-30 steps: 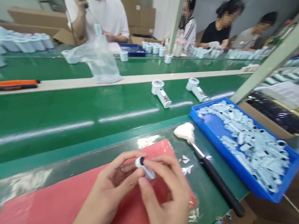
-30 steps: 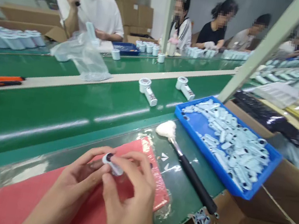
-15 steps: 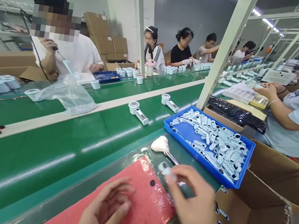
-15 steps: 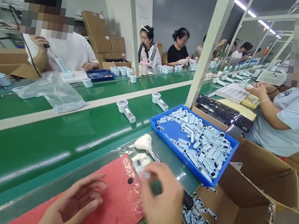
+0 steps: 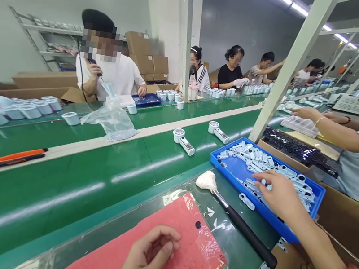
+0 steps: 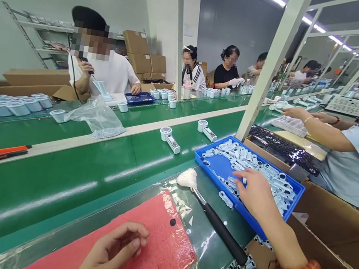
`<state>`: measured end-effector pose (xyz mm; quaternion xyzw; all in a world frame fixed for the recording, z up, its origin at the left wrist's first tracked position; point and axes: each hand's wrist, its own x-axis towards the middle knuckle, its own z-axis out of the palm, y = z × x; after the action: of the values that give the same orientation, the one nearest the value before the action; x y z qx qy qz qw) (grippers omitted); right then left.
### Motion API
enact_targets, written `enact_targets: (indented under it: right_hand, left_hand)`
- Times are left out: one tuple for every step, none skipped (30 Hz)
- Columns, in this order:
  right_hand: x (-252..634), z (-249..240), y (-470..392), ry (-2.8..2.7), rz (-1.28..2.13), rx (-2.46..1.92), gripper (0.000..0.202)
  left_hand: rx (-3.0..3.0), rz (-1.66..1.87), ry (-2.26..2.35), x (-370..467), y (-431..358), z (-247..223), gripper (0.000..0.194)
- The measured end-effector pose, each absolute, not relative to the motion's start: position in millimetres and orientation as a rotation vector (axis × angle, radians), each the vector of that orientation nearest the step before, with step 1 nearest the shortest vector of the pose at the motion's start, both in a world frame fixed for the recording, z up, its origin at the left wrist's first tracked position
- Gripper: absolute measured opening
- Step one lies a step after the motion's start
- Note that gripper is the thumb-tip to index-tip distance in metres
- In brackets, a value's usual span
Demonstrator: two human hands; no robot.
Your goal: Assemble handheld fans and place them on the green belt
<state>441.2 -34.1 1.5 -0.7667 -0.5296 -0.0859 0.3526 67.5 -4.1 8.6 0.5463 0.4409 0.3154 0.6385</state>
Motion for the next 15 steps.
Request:
enact_targets:
  right_hand:
    - [451, 0, -28, -1.404, -0.175, -2.010, 0.024]
    - [458, -3, -23, -1.428, -0.141, -2.032, 0.021]
    - [462, -6, -20, -1.440, -0.119, -2.051, 0.018]
    - [465, -8, -18, -1.440, -0.107, -2.068, 0.015]
    - [466, -10, -18, -1.429, -0.103, -2.084, 0.012]
    - [467, -10, -18, -1.410, -0.104, -2.097, 0.010]
    - [466, -9, -20, -1.385, -0.109, -2.105, 0.011]
    - [465, -7, -23, -1.356, -0.117, -2.107, 0.014]
    - [463, -3, -27, -1.327, -0.130, -2.099, 0.017]
    - [458, 2, -31, -1.303, -0.145, -2.081, 0.019]
    - [452, 8, -35, -1.295, -0.154, -2.062, 0.023]
    - [442, 14, -40, -1.283, -0.161, -2.036, 0.028]
    - [429, 19, -44, -1.261, -0.141, -1.994, 0.032]
    - [412, 23, -48, -1.211, -0.093, -1.921, 0.033]
    - [393, 24, -51, -1.117, -0.025, -1.819, 0.030]
  left_hand:
    - [1.250, 0.724, 0.994, 67, -4, 6, 0.038]
    - [1.252, 0.728, 0.980, 66, -4, 3, 0.036]
    - [1.254, 0.730, 0.964, 65, -4, 0, 0.034]
    - [1.254, 0.730, 0.946, 65, -4, -3, 0.032]
    - [1.257, 0.727, 0.926, 64, -4, -5, 0.031]
    - [1.264, 0.714, 0.903, 63, -4, -8, 0.029]
    - [1.273, 0.698, 0.881, 63, -4, -9, 0.028]
    - [1.281, 0.687, 0.859, 62, -3, -10, 0.027]
    - [1.284, 0.681, 0.842, 62, -3, -10, 0.026]
    - [1.283, 0.679, 0.828, 62, -2, -10, 0.024]
    - [1.277, 0.680, 0.819, 62, -2, -9, 0.023]
    - [1.271, 0.685, 0.816, 62, -2, -8, 0.021]
    - [1.268, 0.694, 0.819, 62, -2, -6, 0.019]
    - [1.271, 0.698, 0.824, 62, -3, -4, 0.017]
    - [1.279, 0.707, 0.832, 62, -5, -3, 0.015]
